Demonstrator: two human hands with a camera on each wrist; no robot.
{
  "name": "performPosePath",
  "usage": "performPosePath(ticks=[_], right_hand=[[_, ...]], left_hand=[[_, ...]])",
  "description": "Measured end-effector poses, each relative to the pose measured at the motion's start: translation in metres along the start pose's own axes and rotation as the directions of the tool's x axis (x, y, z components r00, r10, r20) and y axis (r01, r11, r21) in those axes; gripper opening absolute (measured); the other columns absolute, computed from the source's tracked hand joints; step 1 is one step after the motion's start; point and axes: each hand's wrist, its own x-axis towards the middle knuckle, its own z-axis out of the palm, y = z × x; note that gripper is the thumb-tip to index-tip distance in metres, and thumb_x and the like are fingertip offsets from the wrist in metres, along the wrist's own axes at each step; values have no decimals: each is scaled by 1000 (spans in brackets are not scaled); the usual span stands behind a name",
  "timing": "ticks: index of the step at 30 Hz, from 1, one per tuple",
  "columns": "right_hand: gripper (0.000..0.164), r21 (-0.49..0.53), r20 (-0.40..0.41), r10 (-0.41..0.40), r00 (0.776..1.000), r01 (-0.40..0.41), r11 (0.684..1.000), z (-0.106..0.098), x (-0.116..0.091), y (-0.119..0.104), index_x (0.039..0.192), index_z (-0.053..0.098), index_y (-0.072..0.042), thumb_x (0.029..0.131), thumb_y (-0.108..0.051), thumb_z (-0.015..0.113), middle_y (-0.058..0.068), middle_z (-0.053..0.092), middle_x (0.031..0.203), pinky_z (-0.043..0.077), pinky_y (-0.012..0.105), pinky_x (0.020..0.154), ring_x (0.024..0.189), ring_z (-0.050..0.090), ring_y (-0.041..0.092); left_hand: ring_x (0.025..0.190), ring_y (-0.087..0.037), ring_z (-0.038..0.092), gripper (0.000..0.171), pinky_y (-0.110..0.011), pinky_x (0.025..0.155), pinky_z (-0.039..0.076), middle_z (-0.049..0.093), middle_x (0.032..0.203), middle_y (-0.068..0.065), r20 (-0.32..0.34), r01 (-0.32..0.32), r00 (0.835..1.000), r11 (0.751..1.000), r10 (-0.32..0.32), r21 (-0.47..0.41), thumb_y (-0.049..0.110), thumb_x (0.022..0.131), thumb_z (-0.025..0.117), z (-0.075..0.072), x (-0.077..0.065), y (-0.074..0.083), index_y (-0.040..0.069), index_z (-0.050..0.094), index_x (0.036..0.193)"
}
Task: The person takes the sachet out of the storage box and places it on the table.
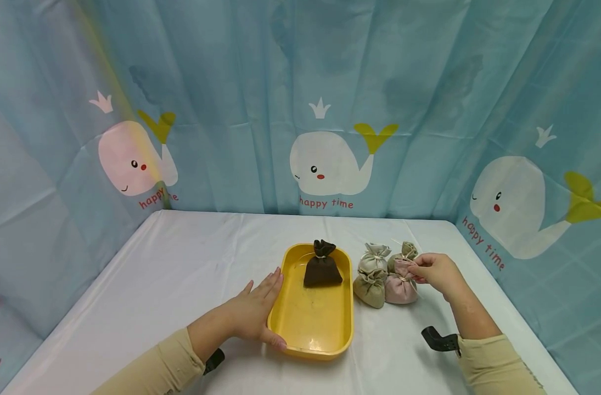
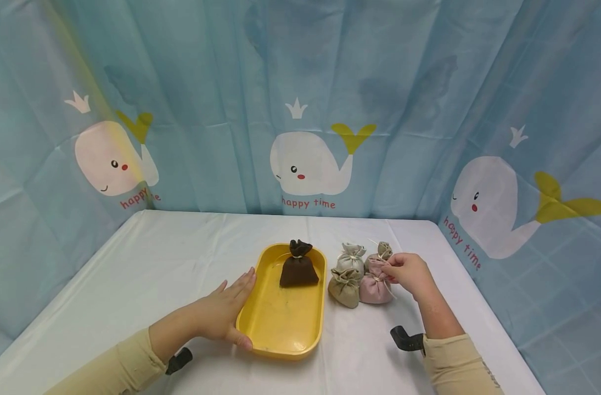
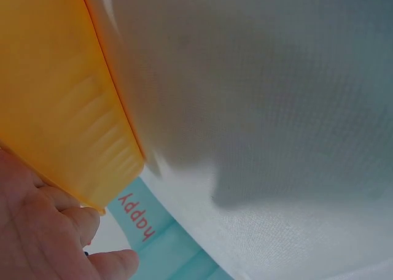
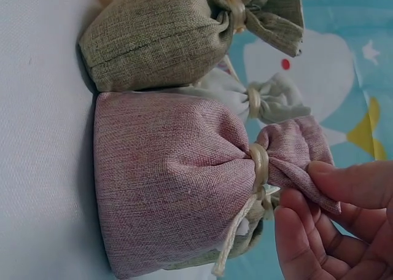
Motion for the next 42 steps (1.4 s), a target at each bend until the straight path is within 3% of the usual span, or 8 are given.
performPosePath(ticks=[12, 25, 33, 42], right_hand=[[23, -21, 27, -14, 1000, 14, 1000, -8, -1, -5, 90, 64, 1, 87, -22, 62, 6, 65, 82, 52, 38, 71, 71, 62, 15], [30, -9, -44, -60, 997, 59, 998, -22, -4, -30, 102, 63, 2, 90, -26, 59, 13, 65, 95, 50, 44, 79, 80, 64, 18], [30, 2, -7, -112, 994, 112, 994, -14, 0, -55, 100, 63, 1, 89, -27, 60, 16, 66, 95, 49, 44, 78, 82, 64, 25], [25, 15, 51, -160, 986, 160, 987, 10, 12, -81, 98, 65, -1, 88, -23, 62, 17, 66, 94, 52, 41, 76, 87, 63, 33]], left_hand=[[140, -23, 1, 135, -57, 106, 14, -8, 153, -9, 2, 3, 1000, 1000, -3, -5, 87, 51, 47, 0, 0, 0, 4, 0, 147], [140, -24, 2, 136, -57, 106, 13, -8, 153, -10, 4, -1, 1000, 1000, 1, -16, 88, 51, 47, -1, 0, 0, 5, -2, 147], [140, -25, 4, 135, -57, 106, 14, -7, 153, -10, 2, -4, 1000, 1000, 4, -12, 87, 52, 48, -1, 0, 0, 5, -2, 147], [140, -26, 4, 135, -57, 106, 13, -10, 153, -8, 8, 4, 1000, 1000, -3, -23, 86, 52, 50, -2, -1, 2, 4, -1, 147]])
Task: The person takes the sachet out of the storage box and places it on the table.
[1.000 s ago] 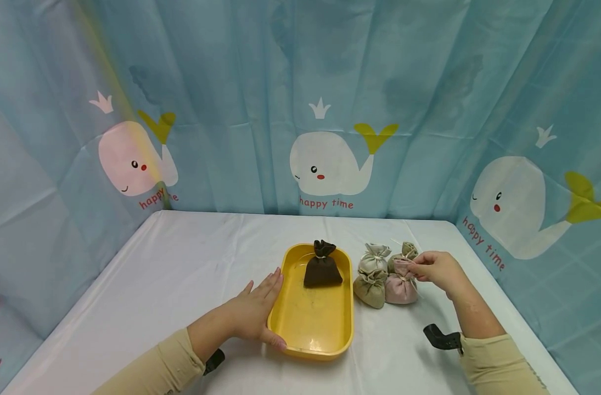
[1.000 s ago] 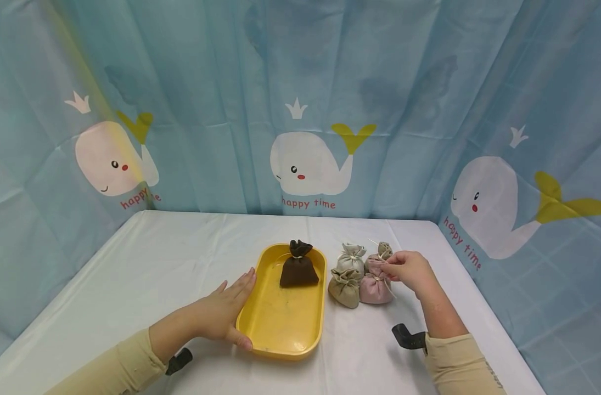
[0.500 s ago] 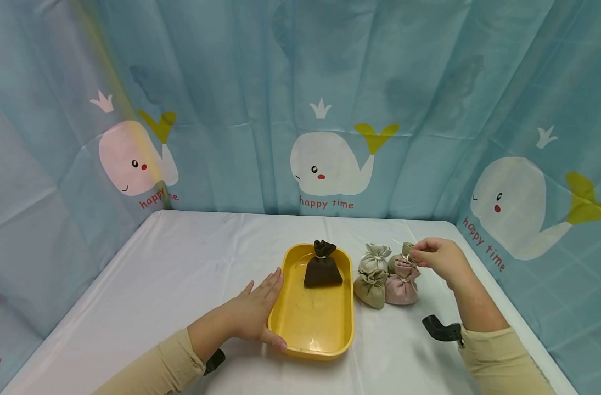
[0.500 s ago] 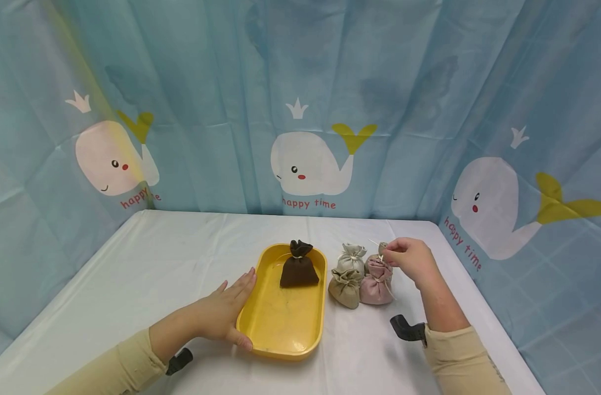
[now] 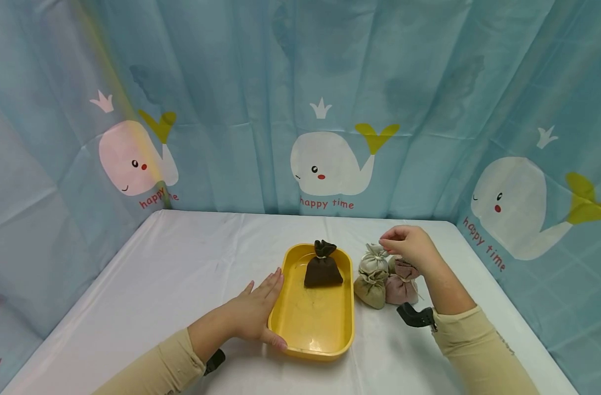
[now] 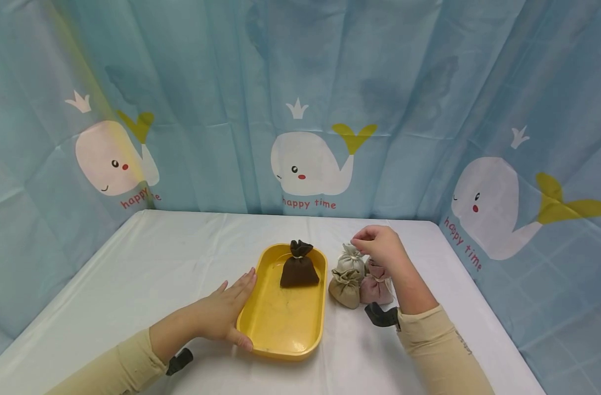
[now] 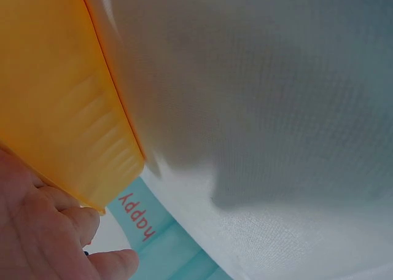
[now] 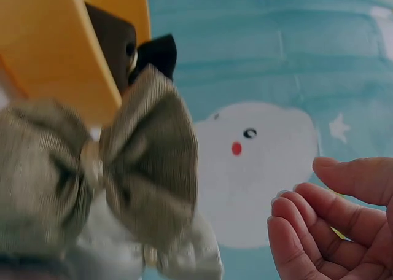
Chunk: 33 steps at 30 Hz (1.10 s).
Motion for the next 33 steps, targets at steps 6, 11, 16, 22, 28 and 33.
performPosePath(ticks=[6, 11, 16, 22, 28, 33], right_hand=[[23, 12, 35, 5, 999, -6, 1000, 18, 12, -16, 96, 67, -3, 86, -24, 65, 16, 66, 95, 51, 43, 79, 86, 62, 32], [19, 50, 61, 17, 998, -20, 999, 35, 21, -26, 92, 67, -4, 85, -21, 66, 10, 67, 89, 52, 39, 78, 82, 62, 27], [17, 22, 83, -16, 996, 14, 1000, 49, 31, -31, 90, 69, -6, 85, -22, 66, 9, 67, 90, 51, 35, 75, 79, 61, 22], [16, -10, 102, 9, 995, -8, 1000, 61, 43, -34, 92, 69, -8, 84, -22, 67, 7, 66, 93, 50, 39, 79, 80, 61, 20], [15, -55, 120, 39, 992, -33, 998, 71, 55, -34, 92, 69, -9, 82, -20, 68, 6, 66, 92, 51, 37, 76, 79, 61, 20], [15, -90, 145, 46, 988, -33, 995, 78, 61, -34, 93, 70, -9, 81, -18, 69, 5, 67, 89, 52, 35, 76, 79, 62, 19]], left_hand=[[140, -25, 3, 135, -57, 106, 13, -9, 153, -9, 3, 4, 1000, 1000, -4, -1, 85, 52, 52, -1, 0, 0, 5, -2, 147], [140, -24, 2, 136, -56, 107, 13, -9, 153, -9, 9, 10, 1000, 1000, -10, -1, 86, 51, 49, -1, 0, 1, 5, -3, 147], [140, -24, 2, 136, -56, 106, 13, -8, 153, -9, 6, 8, 1000, 1000, -8, -7, 87, 51, 48, -2, -1, 1, 5, -2, 147], [140, -24, 3, 136, -56, 107, 13, -8, 153, -10, 2, 5, 1000, 1000, -5, -10, 87, 50, 49, -1, -1, 2, 5, -3, 147], [140, -23, 2, 135, -56, 106, 14, -8, 153, -10, 0, 2, 1000, 1000, -2, -6, 87, 51, 49, 0, -2, 1, 6, -3, 147], [140, -25, 3, 135, -57, 106, 14, -9, 153, -9, 3, 1, 1000, 1000, -1, -6, 88, 51, 46, -1, -1, 1, 6, -3, 147]])
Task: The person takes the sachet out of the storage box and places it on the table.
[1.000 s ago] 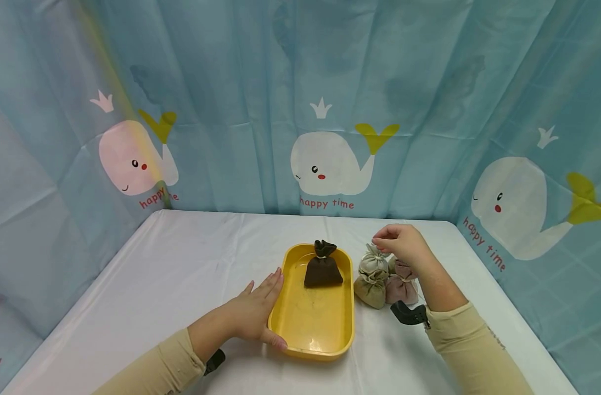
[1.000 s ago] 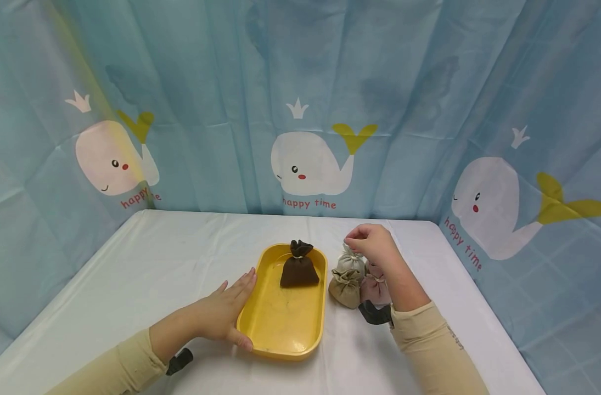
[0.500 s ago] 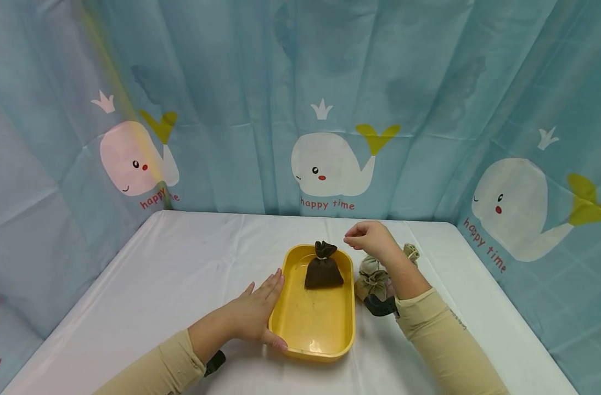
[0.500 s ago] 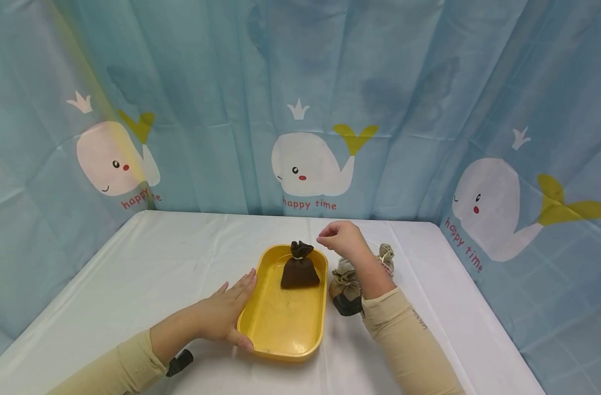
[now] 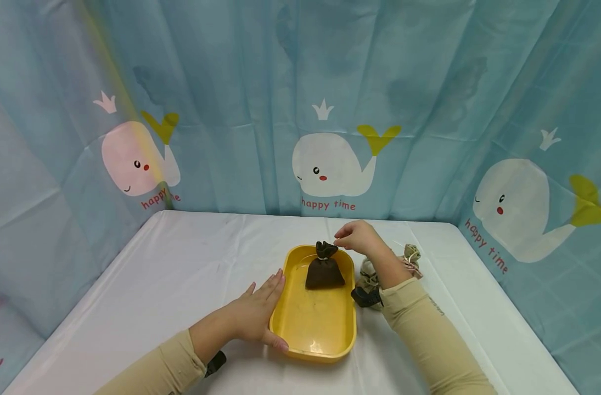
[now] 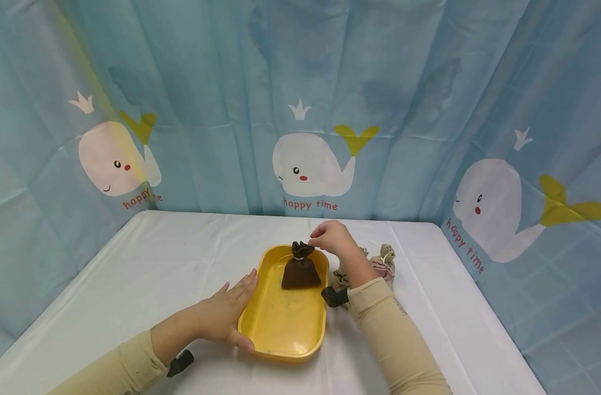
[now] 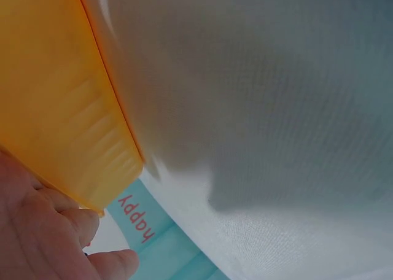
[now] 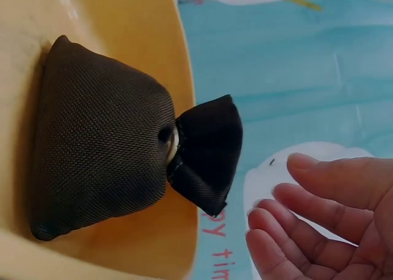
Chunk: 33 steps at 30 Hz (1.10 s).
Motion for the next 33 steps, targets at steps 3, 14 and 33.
performPosePath(ticks=[3, 14, 33], right_hand=[[18, -5, 23, 19, 1000, -19, 1000, 3, 2, -2, 96, 70, -8, 80, -16, 70, 5, 68, 89, 51, 36, 77, 81, 63, 19], [22, -98, 62, 64, 996, -58, 993, 10, 11, 1, 97, 70, -6, 78, -14, 73, 5, 67, 88, 52, 33, 71, 77, 61, 19], [12, -180, 68, -16, 998, 29, 983, 15, 9, -5, 70, 64, -6, 82, -10, 67, 6, 64, 71, 40, 27, 56, 65, 50, 17]], left_hand=[[140, -26, 3, 136, -57, 106, 14, -9, 153, -9, 2, 2, 1000, 1000, -2, -11, 88, 51, 46, 0, 0, 0, 5, -2, 147], [140, -25, 3, 137, -57, 106, 14, -9, 153, -9, -5, -3, 1000, 1000, 3, -15, 88, 50, 46, 2, 1, -1, 4, -1, 147], [140, -26, 4, 136, -57, 106, 16, -9, 153, -9, -15, -10, 1000, 1000, 9, -17, 88, 51, 47, 2, 0, -1, 3, 0, 147]])
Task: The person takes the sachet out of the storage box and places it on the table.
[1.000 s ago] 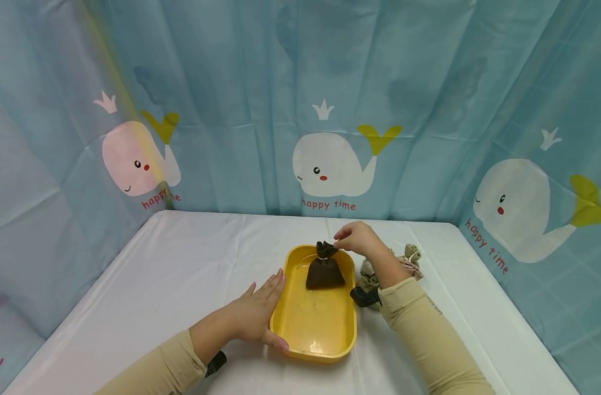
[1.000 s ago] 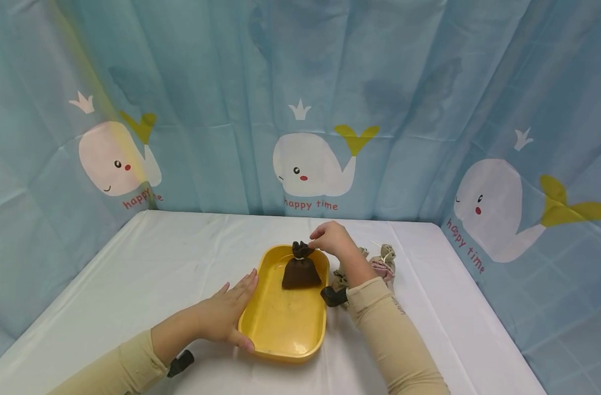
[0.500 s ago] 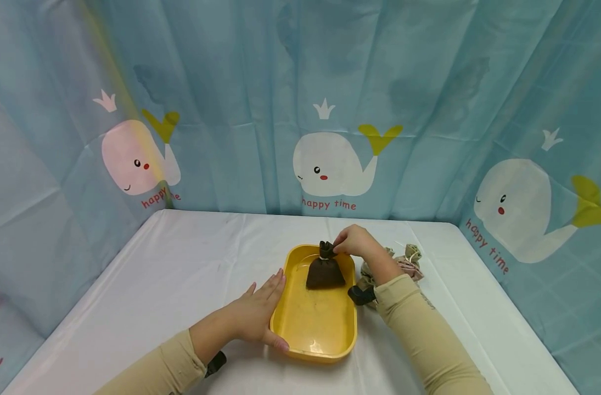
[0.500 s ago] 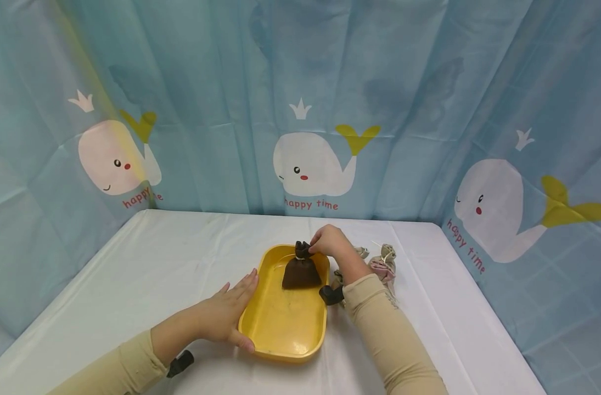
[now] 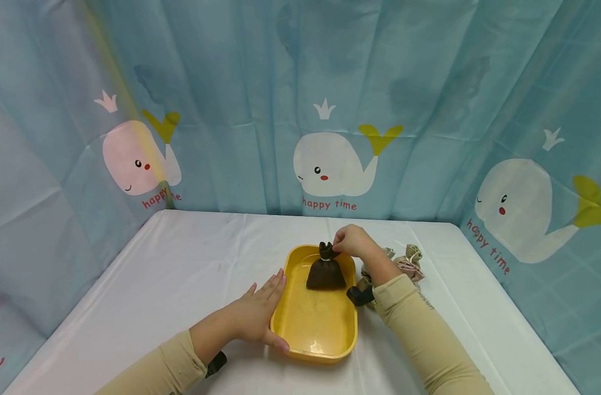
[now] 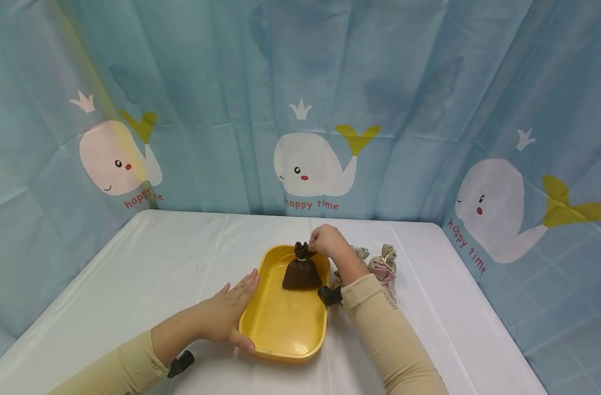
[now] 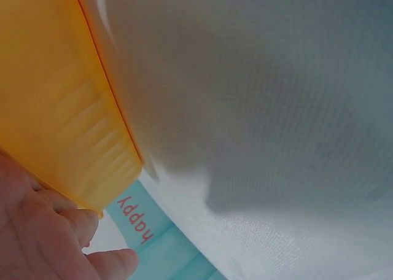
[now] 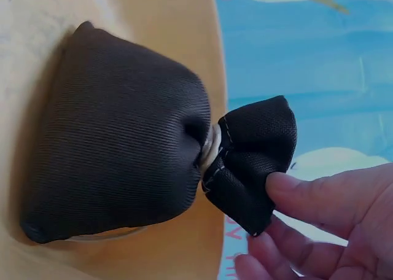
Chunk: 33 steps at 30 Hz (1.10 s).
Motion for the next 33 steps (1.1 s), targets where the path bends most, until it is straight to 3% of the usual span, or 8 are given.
performPosePath(ticks=[10, 21, 27, 33], right_hand=[[15, 22, 26, -27, 999, 26, 999, -5, -9, -3, 72, 59, -6, 86, -9, 62, 6, 58, 70, 42, 26, 54, 61, 50, 16], [10, 5, -29, -124, 992, 124, 992, -22, -24, -5, 77, 61, -9, 87, -12, 62, 2, 60, 68, 42, 28, 55, 61, 53, 16], [9, 44, -41, -148, 988, 149, 988, -33, -36, -6, 79, 60, -8, 87, -11, 60, 4, 58, 66, 39, 29, 54, 59, 48, 18], [10, 80, -47, -164, 985, 167, 983, -45, -49, -7, 80, 59, -8, 89, -12, 59, 4, 60, 73, 42, 31, 59, 67, 53, 19]], left_hand=[[140, -26, 5, 137, -57, 105, 17, -7, 153, -12, -14, -4, 1000, 1000, 4, 11, 88, 51, 47, 2, 0, 0, 3, 1, 146], [140, -23, 2, 137, -57, 106, 16, -9, 153, -9, -7, 5, 1000, 1000, -5, 9, 88, 50, 46, 1, 0, 0, 3, 0, 146], [140, -24, 3, 137, -57, 105, 16, -7, 153, -11, -4, 4, 1000, 1000, -4, 1, 88, 50, 47, 1, 0, 1, 3, 1, 146], [140, -23, 2, 137, -57, 106, 15, -7, 153, -11, -1, 11, 1000, 1000, -11, -5, 88, 50, 48, 0, 0, 1, 4, -1, 147]])
